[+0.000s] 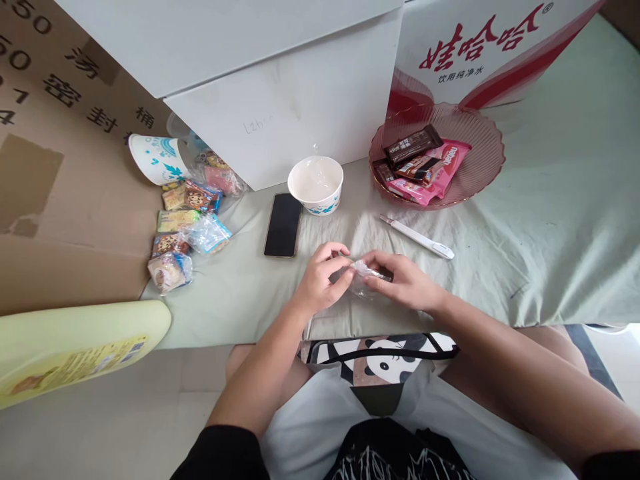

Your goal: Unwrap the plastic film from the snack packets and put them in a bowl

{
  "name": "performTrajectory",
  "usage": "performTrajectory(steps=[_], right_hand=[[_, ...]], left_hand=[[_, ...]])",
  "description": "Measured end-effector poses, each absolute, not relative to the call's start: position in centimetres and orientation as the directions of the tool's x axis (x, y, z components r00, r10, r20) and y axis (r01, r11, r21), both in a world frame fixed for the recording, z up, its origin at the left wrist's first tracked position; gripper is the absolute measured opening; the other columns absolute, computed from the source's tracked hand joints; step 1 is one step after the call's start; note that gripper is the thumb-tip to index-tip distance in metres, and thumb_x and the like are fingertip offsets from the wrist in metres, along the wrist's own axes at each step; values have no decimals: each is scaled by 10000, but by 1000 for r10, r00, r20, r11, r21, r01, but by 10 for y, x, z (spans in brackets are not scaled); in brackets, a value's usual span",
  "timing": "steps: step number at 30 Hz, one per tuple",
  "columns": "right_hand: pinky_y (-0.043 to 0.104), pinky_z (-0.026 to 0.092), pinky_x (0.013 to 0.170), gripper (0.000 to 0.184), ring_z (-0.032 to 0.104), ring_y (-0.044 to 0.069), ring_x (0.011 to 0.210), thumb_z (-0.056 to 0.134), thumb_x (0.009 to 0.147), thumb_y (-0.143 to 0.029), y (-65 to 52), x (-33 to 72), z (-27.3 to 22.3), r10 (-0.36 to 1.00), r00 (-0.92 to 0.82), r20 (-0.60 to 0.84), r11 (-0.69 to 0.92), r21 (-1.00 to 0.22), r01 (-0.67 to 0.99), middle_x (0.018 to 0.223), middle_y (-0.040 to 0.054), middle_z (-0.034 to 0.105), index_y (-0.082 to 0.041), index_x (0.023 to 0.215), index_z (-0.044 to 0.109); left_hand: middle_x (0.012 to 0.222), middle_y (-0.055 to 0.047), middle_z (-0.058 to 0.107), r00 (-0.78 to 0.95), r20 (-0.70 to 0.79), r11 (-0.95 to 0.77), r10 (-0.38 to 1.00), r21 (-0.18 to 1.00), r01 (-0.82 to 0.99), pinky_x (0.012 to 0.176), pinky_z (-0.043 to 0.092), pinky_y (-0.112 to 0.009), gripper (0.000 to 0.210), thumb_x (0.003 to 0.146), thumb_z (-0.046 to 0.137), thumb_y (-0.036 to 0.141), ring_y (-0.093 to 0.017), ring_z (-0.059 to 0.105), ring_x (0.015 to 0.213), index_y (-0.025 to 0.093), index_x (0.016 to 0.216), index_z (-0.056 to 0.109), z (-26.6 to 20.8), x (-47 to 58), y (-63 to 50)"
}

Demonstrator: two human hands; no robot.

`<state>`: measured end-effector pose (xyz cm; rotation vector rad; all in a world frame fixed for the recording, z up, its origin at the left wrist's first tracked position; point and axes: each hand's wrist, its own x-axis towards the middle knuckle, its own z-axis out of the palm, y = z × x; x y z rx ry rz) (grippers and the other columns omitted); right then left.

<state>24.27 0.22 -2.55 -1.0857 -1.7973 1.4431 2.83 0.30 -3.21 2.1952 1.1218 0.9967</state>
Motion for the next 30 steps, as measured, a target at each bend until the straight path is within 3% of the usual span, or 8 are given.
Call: performTrajectory(steps=[2,5,9,14,18,21,24,30], right_hand=[[304,436,685,233,544,159,724,593,909,-425,3,243,-23,860,-509,-2,155,-952,266,792,24,589,-198,856,595],[301,421,666,241,537,156,707,535,928,-432,1,241,-22,874,-486,-24,122,-956,267,784,21,592,-202,860,563],[276,361,555,285,457,133,580,498,942,-502,-5,238,-26,885,-440,-150,-38,-967,253,655,-35,511,-219,920,509],[272,413,550,338,521,140,566,551,918,-558,-5,235,-28,901,-391,-189,-136,-978,159,643,-41,551,-231,980,497],[319,532,700,334,672,178,706,570,923,-542,-3,236,-26,896,-408,-174,-190,-982,1,741,5,701,-240,1038,485],[322,532,715,263,686,177,732,533,947,-490,-2,240,-27,911,-366,-189,-192,-981,29,771,17,729,-237,1018,514],[314,512,706,216,673,168,719,489,965,-439,-1,243,-29,912,-365,-187,-171,-982,77,754,2,716,-233,1009,537],[316,489,725,234,655,163,734,468,968,-446,1,241,-27,888,-416,-197,-161,-980,121,766,-7,703,-231,978,559]], left_hand=[[1028,-86,646,335,399,-518,853,720,462,816,547,-333,171,941,604,293,-178,644,913,181,870,712,-30,29,3],[1008,-85,673,239,334,-406,912,820,404,805,542,-333,217,924,637,362,-186,657,907,182,815,695,-29,30,2],[902,-59,695,275,7,-68,961,975,211,678,513,-283,365,858,676,536,-172,639,784,176,916,683,-30,32,1],[738,12,612,318,-226,172,921,967,189,556,439,-229,415,778,752,514,-109,530,601,164,984,664,-33,32,2],[744,-3,617,89,-30,1,996,950,312,570,456,-252,330,797,715,498,-134,553,638,184,877,653,-30,19,9],[919,-50,661,-69,280,-198,958,815,545,724,509,-297,240,811,691,432,-181,618,839,200,834,635,-25,3,11],[843,-10,606,-204,433,-205,878,725,657,683,483,-277,172,821,677,349,-146,581,745,214,869,581,-17,-11,11],[817,-16,492,-108,627,-232,771,434,870,858,491,-362,236,774,654,155,-190,552,834,226,732,432,27,-10,63]])
